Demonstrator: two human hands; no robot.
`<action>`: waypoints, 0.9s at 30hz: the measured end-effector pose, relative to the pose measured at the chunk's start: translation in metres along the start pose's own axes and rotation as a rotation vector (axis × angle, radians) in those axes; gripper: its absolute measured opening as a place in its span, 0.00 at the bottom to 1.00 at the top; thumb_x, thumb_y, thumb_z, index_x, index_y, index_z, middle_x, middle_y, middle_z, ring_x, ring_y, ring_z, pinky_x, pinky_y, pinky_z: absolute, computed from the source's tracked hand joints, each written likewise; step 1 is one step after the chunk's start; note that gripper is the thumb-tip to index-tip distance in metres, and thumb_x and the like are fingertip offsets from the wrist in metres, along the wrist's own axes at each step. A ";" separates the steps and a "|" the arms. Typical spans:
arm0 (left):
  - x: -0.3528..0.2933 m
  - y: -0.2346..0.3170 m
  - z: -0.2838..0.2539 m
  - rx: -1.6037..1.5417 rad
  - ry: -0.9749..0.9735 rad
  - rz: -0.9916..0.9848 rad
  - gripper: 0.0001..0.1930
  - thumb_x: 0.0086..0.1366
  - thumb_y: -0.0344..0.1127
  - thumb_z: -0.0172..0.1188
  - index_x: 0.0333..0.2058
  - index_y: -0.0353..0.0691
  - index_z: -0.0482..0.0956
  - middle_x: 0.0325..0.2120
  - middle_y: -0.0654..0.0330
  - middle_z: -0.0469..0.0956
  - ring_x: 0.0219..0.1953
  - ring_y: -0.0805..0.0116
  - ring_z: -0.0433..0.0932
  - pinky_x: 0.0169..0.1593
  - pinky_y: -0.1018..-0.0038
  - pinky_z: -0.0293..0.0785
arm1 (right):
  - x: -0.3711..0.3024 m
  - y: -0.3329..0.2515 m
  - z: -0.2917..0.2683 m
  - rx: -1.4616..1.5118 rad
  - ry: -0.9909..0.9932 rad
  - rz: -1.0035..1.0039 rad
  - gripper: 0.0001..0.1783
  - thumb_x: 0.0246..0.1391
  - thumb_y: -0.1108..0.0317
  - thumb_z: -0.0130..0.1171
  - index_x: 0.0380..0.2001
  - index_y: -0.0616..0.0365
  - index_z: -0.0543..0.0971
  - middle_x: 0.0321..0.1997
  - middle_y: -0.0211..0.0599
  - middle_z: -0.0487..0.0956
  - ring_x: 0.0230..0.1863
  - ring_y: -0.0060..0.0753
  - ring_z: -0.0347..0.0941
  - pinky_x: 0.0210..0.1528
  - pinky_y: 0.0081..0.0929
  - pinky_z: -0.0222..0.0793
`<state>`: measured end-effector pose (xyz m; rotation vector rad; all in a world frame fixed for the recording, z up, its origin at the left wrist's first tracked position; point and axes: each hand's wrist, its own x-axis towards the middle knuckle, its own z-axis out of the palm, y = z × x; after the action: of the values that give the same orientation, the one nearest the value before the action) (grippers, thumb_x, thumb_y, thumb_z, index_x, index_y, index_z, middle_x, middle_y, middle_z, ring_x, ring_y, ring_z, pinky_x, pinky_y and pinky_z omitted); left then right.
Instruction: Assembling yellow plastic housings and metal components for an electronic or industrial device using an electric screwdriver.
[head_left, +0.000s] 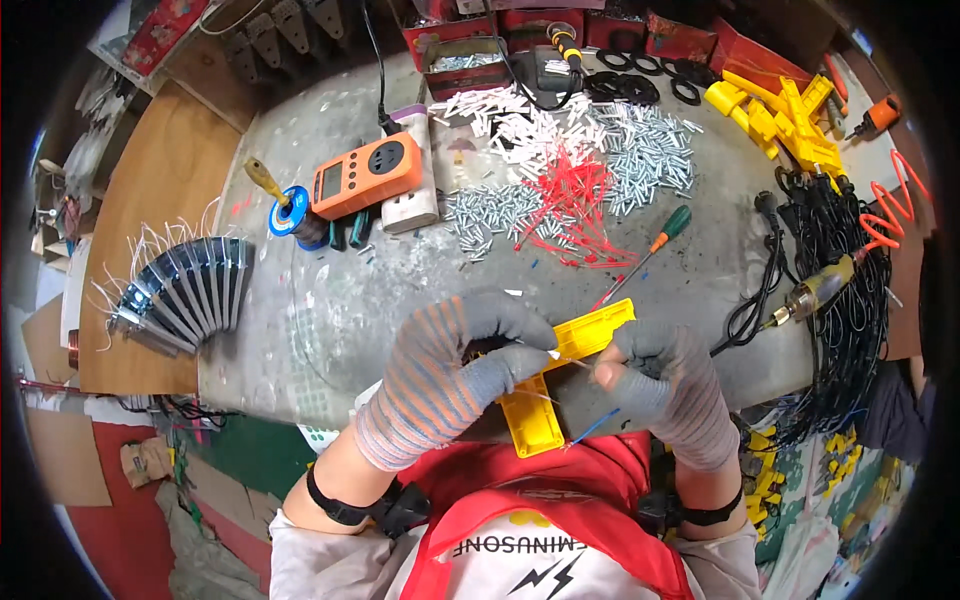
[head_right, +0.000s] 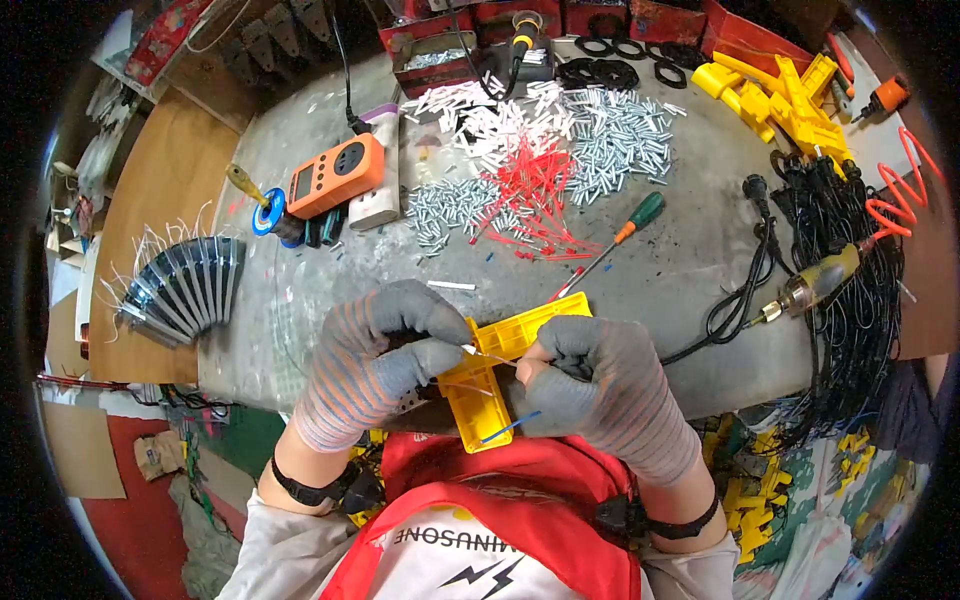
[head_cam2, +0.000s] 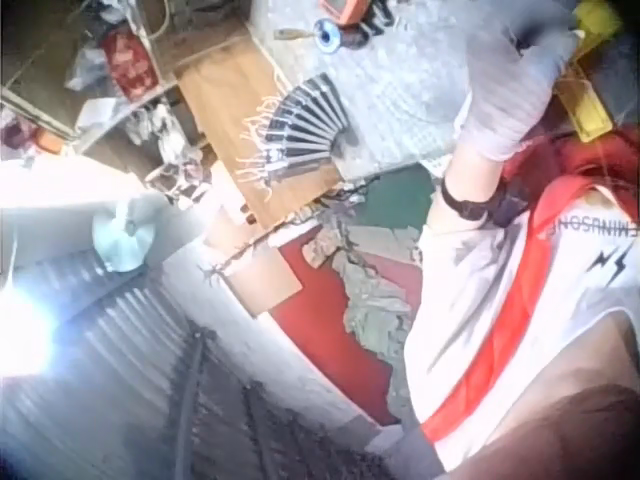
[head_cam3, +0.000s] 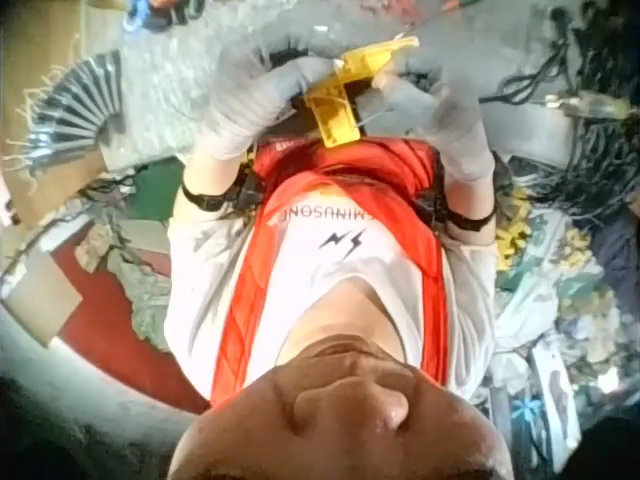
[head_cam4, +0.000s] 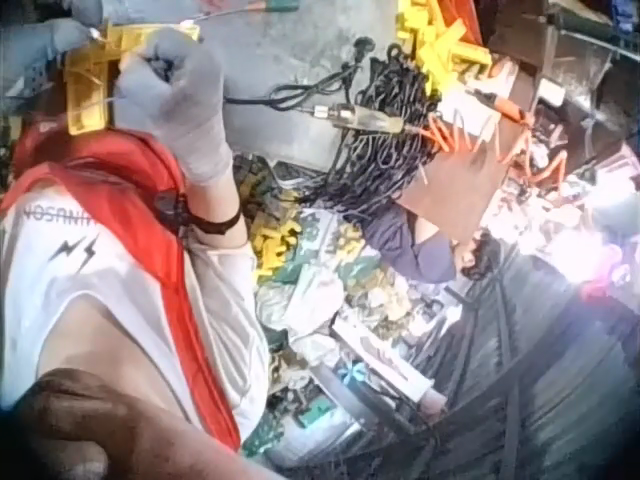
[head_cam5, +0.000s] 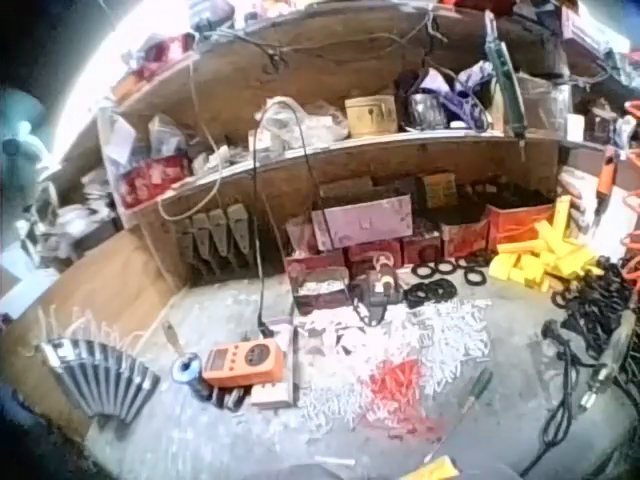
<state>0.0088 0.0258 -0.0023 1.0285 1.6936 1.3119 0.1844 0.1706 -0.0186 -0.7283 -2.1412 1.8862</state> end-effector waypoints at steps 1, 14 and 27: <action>0.001 0.003 0.001 -0.002 -0.004 -0.002 0.09 0.57 0.31 0.63 0.36 0.36 0.83 0.28 0.60 0.80 0.32 0.73 0.79 0.37 0.76 0.73 | 0.000 0.000 0.000 0.001 0.003 0.004 0.07 0.49 0.72 0.60 0.22 0.64 0.77 0.18 0.27 0.73 0.19 0.14 0.64 0.23 0.19 0.62; -0.006 -0.001 0.010 0.205 -0.082 0.178 0.06 0.53 0.25 0.65 0.32 0.39 0.82 0.28 0.58 0.80 0.32 0.66 0.79 0.36 0.73 0.74 | -0.007 0.004 0.009 0.134 -0.076 -0.030 0.06 0.52 0.72 0.61 0.26 0.65 0.78 0.19 0.36 0.75 0.21 0.22 0.71 0.26 0.25 0.66; -0.010 0.003 0.020 0.228 -0.051 0.133 0.04 0.53 0.29 0.67 0.27 0.41 0.80 0.23 0.62 0.80 0.25 0.70 0.79 0.32 0.75 0.73 | -0.025 0.022 -0.002 -0.298 -0.083 -0.356 0.13 0.53 0.71 0.62 0.42 0.59 0.74 0.25 0.44 0.76 0.28 0.49 0.77 0.29 0.38 0.71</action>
<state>0.0317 0.0248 -0.0022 1.3156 1.7918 1.1821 0.2118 0.1622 -0.0355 -0.2887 -2.4389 1.4603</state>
